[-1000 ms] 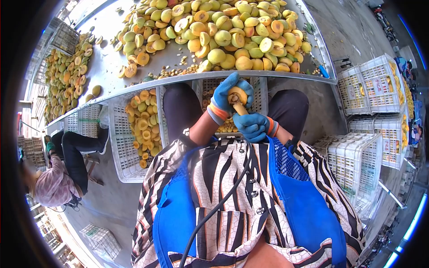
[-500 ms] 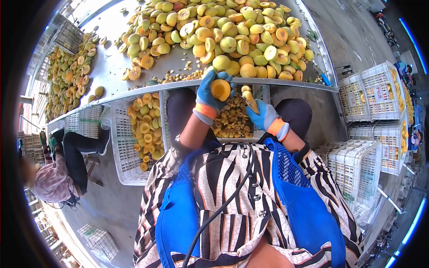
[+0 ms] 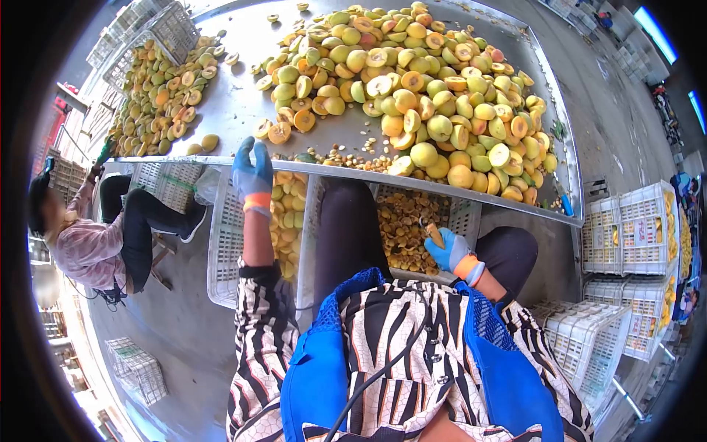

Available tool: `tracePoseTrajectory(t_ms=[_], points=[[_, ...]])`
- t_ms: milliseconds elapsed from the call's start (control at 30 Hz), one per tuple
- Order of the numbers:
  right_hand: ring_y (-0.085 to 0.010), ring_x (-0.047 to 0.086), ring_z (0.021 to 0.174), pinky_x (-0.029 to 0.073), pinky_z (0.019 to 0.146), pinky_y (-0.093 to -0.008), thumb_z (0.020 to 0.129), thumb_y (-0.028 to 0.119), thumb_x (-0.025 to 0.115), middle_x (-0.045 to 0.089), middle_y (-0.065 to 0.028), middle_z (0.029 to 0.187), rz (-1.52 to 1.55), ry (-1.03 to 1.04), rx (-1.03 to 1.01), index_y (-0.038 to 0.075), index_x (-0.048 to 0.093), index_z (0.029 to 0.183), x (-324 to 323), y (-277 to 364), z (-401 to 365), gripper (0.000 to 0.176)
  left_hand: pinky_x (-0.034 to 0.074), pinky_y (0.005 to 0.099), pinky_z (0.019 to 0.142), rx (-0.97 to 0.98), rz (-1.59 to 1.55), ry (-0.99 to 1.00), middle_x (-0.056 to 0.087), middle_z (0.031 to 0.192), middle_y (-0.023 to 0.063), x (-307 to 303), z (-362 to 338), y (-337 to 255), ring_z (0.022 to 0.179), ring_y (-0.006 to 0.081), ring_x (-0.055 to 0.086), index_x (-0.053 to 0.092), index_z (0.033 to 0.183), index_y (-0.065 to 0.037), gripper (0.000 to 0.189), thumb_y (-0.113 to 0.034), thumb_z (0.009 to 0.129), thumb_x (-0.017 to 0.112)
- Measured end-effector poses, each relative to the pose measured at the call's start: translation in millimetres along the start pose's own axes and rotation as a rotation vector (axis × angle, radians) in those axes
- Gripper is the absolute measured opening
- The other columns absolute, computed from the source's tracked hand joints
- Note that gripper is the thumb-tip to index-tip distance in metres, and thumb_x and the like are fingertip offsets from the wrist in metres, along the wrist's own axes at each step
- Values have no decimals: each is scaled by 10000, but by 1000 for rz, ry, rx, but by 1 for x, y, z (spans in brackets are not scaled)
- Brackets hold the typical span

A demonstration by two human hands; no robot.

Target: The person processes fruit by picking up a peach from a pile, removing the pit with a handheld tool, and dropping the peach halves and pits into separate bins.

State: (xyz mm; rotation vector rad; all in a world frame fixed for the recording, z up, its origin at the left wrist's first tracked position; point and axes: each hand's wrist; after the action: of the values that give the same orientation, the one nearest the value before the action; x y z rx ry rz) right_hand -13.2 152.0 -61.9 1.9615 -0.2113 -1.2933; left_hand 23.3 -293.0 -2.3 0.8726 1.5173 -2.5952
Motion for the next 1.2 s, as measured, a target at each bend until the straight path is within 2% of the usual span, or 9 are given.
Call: tracePoseTrajectory(t_ms=[333,600,700,800,867,933,1067,1133,1200], points=[[-419,590,669,457,567,-457,849,231,641,600,-220,731,61,-426,-189,85,562,954,-22,44,-17,197,467,385,909,-2,682,417,610,1127,236,93,70,44,1044,346,604,568,1198,-22,613,-394,733,716],[-358,601,584,468,505,-410,862,257,631,609,-169,697,94,-337,-131,64,567,936,-47,57,-3,216,494,229,648,-257,-448,594,640,851,39,91,43,27,700,121,594,561,1165,43,452,-154,787,712],[-89,548,523,455,443,-249,895,360,599,550,-18,696,880,243,217,17,577,977,-73,73,-12,353,510,259,725,-207,-679,771,631,941,67,65,-23,-59,819,133,617,550,1202,8,467,-104,780,716],[-77,475,490,421,441,-227,929,395,541,565,-21,774,1258,373,225,-4,556,1133,-84,69,-18,449,490,268,839,-151,-767,985,581,1099,84,55,-92,-123,937,140,580,494,1276,4,532,-34,780,681],[-69,447,485,415,443,-223,938,431,511,560,-21,790,1258,343,191,4,553,1151,-85,71,-18,479,478,285,877,-79,-815,1138,572,1146,95,54,-128,-147,997,152,572,473,1295,-4,605,-17,740,713],[-107,506,492,454,437,-262,902,422,573,566,-44,737,1160,117,209,21,553,1049,-85,75,-19,428,461,302,914,443,-605,1040,577,1160,100,59,-152,-163,1055,164,563,467,1296,1,647,-4,707,737],[-105,512,499,457,436,-258,874,311,641,587,-56,746,1167,-13,125,19,561,1017,-92,79,-33,335,449,313,937,512,-610,1107,565,1198,107,51,-184,-193,1104,182,547,457,1303,3,656,-2,704,724],[-102,514,503,458,438,-256,873,289,642,590,-56,751,1168,-14,123,18,562,1014,-95,82,-38,315,450,313,941,3,-999,1215,546,1230,124,50,-195,-196,1124,178,536,447,1307,7,621,9,732,685],[-99,516,507,459,441,-254,873,266,643,593,-56,755,1171,-6,120,17,564,1011,-90,82,-37,296,443,318,952,-76,-1100,1222,513,1286,149,52,-202,-195,1138,202,535,426,1326,8,587,42,772,618]])
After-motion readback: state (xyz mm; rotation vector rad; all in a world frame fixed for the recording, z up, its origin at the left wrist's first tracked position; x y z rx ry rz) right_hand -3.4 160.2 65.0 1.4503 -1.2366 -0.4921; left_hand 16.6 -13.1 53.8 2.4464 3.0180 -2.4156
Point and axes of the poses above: each hand's wrist, its own z-axis towards the middle knuckle, its own x-axis out of the palm, y = z × x
